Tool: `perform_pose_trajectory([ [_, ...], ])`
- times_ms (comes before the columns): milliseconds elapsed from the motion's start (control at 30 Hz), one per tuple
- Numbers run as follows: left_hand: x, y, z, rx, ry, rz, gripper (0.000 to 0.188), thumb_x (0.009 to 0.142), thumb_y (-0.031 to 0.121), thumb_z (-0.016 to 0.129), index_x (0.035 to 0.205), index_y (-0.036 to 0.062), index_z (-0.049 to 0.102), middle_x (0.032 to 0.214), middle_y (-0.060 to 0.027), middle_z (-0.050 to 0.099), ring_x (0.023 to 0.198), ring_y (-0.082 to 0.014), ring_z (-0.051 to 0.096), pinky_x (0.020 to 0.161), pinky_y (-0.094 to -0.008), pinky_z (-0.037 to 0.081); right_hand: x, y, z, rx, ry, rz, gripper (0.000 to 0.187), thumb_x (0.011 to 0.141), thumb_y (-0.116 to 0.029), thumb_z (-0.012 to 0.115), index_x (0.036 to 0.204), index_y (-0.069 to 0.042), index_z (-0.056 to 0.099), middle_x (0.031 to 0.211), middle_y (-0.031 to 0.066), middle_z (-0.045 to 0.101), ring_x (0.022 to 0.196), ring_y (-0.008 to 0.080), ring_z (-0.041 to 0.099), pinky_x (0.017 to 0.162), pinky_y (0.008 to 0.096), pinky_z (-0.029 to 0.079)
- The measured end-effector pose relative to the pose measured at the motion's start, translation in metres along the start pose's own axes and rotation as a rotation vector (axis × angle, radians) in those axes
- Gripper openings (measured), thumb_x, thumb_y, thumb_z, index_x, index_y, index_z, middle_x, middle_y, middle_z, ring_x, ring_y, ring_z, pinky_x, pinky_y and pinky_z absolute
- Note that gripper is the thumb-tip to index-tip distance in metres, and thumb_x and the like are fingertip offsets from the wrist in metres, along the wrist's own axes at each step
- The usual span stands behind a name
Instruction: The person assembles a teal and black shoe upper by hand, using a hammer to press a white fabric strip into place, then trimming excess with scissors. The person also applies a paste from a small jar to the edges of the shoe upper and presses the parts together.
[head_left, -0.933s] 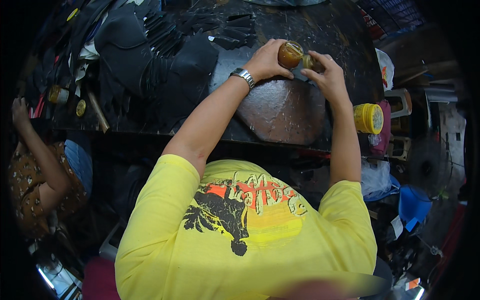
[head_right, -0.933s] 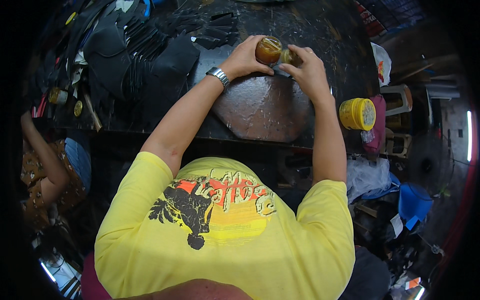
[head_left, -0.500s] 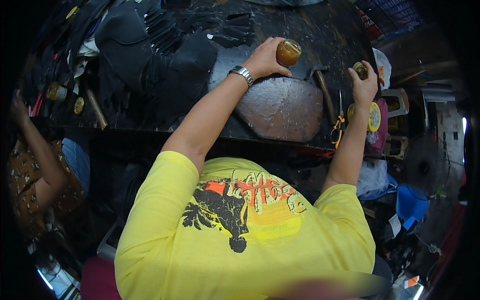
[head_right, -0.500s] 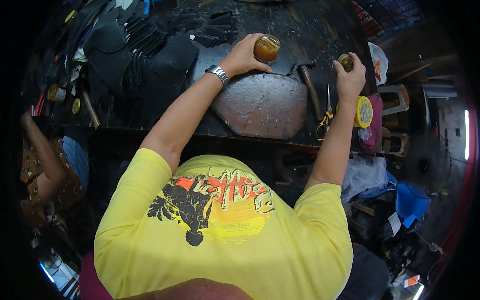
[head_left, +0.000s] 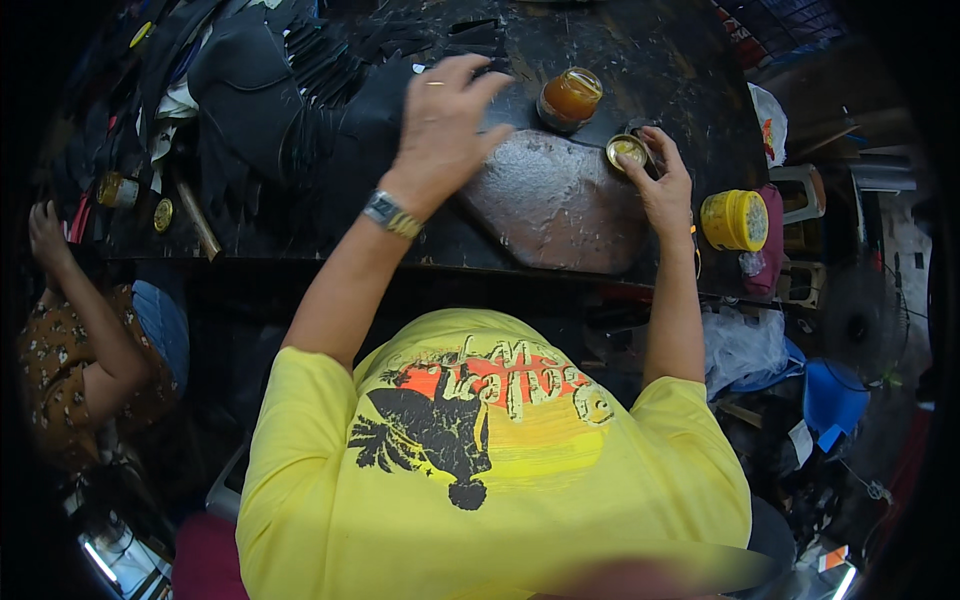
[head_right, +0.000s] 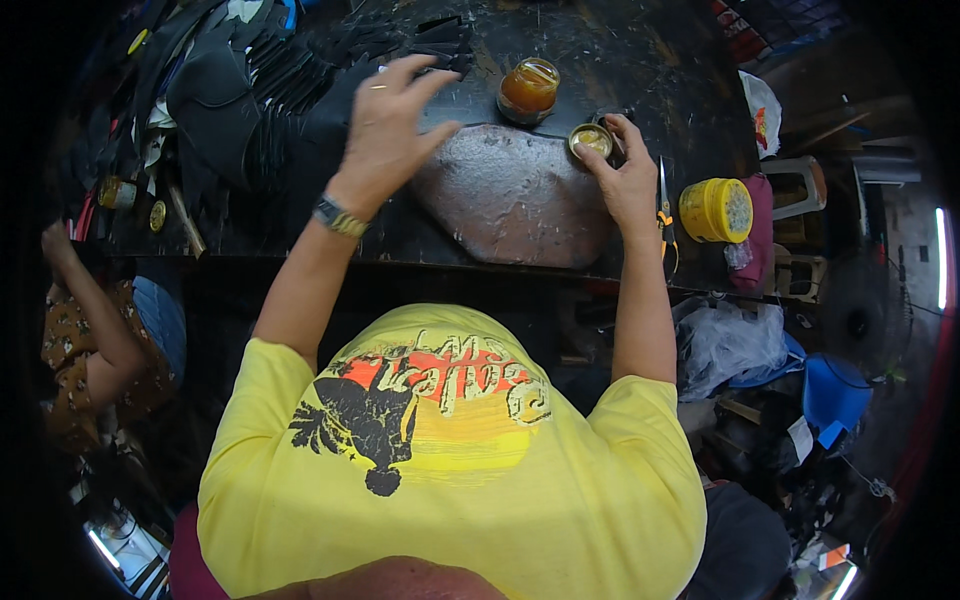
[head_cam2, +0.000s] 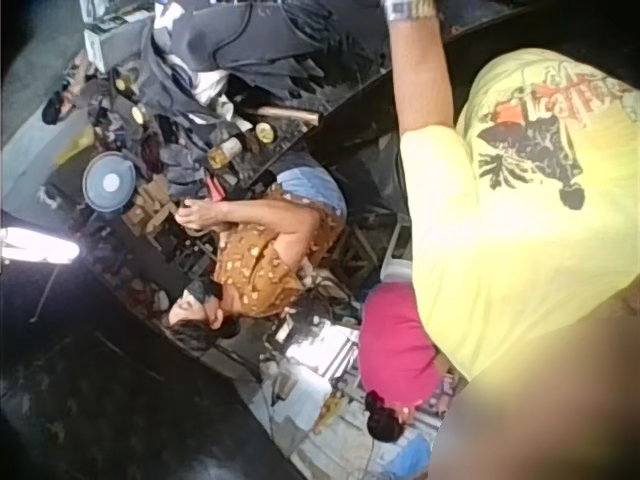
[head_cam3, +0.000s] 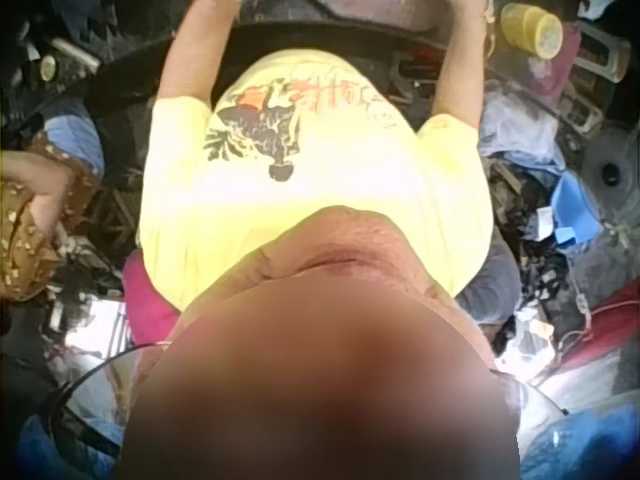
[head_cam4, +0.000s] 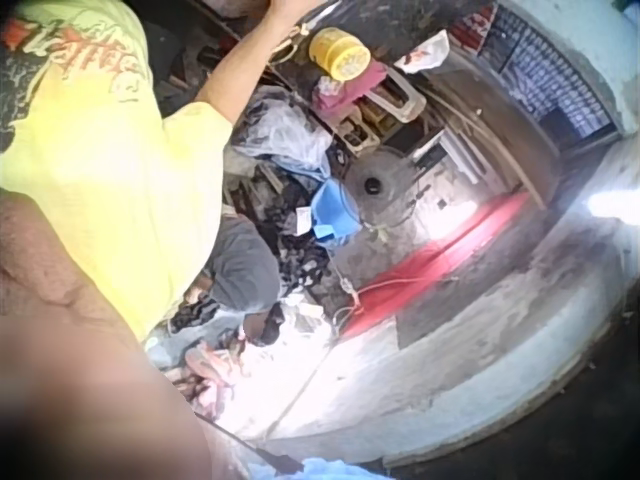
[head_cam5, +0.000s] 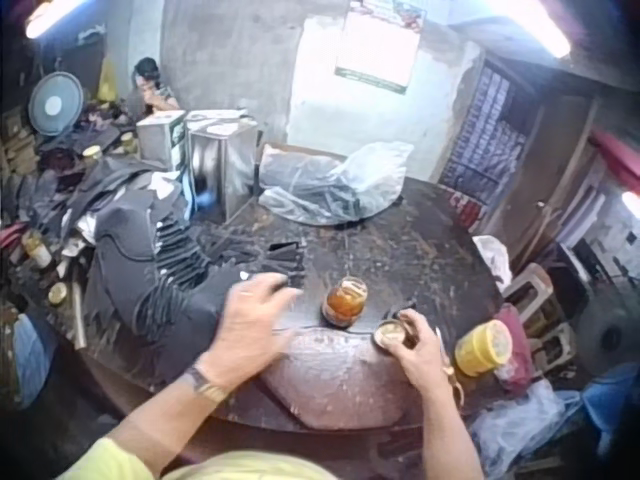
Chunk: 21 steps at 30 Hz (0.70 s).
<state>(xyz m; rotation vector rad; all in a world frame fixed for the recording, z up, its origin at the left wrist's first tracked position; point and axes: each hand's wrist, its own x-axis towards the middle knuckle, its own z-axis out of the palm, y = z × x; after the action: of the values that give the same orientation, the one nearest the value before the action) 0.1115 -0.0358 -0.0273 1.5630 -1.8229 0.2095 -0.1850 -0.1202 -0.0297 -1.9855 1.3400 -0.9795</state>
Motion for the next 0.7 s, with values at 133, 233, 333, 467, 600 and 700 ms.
perform_pose_trajectory([
  [133,-0.022,-0.026,-0.033,0.305,0.0,-0.195,0.063,0.073,0.03,0.084,0.129,0.0137,0.061,0.139,-0.0161,0.048,0.132,-0.0345,0.042,0.108,-0.0501,0.032,0.005,-0.005,-0.006,-0.067,0.038,-0.175,0.036,0.087,-0.014,0.071,0.122,-0.005,0.066,0.124,0.0096,0.063,0.117,0.0207,0.059,0.101,0.0335,0.045],
  [233,-0.029,-0.038,-0.036,0.295,-0.221,-0.36,0.061,0.08,0.031,0.079,0.136,0.0155,0.058,0.143,-0.0179,0.048,0.136,-0.0361,0.042,0.11,-0.0504,0.034,0.009,-0.015,0.003,-0.051,0.002,-0.261,0.033,0.086,-0.004,0.063,0.119,-0.005,0.068,0.127,0.0105,0.061,0.118,0.0213,0.058,0.102,0.033,0.044],
  [333,-0.026,-0.048,-0.038,0.21,-0.213,-0.355,0.062,0.082,0.034,0.077,0.138,0.0154,0.056,0.145,-0.0208,0.046,0.137,-0.0371,0.04,0.111,-0.0517,0.033,0.017,-0.026,0.015,-0.084,0.011,-0.316,0.04,0.08,0.003,0.057,0.116,-0.008,0.07,0.127,0.0134,0.06,0.12,0.0282,0.056,0.102,0.0363,0.045],
  [467,-0.025,-0.047,-0.039,0.255,-0.213,-0.371,0.071,0.077,0.038,0.081,0.14,0.0156,0.054,0.146,-0.0238,0.044,0.139,-0.038,0.038,0.113,-0.052,0.031,0.036,-0.038,0.02,-0.385,0.07,-0.453,0.049,0.076,0.005,0.055,0.117,-0.016,0.072,0.133,0.014,0.057,0.129,0.035,0.048,0.105,0.0413,0.043],
  [600,-0.029,-0.041,-0.03,0.375,-0.27,-0.351,0.083,0.072,0.039,0.084,0.144,0.017,0.049,0.147,-0.0241,0.043,0.14,-0.0392,0.036,0.114,-0.0525,0.03,0.056,-0.042,0.028,-0.533,0.064,-0.538,0.048,0.078,0.002,0.056,0.117,-0.021,0.073,0.137,0.0138,0.056,0.133,0.0375,0.043,0.11,0.0466,0.037],
  [700,-0.032,-0.045,-0.026,0.301,-0.164,-0.322,0.074,0.072,0.033,0.081,0.138,0.013,0.055,0.138,-0.0227,0.048,0.134,-0.0392,0.04,0.112,-0.0522,0.03,0.065,-0.038,0.034,-0.639,0.06,-0.582,0.046,0.079,0.0,0.058,0.117,-0.022,0.073,0.137,0.0142,0.056,0.135,0.0373,0.043,0.111,0.0491,0.034],
])
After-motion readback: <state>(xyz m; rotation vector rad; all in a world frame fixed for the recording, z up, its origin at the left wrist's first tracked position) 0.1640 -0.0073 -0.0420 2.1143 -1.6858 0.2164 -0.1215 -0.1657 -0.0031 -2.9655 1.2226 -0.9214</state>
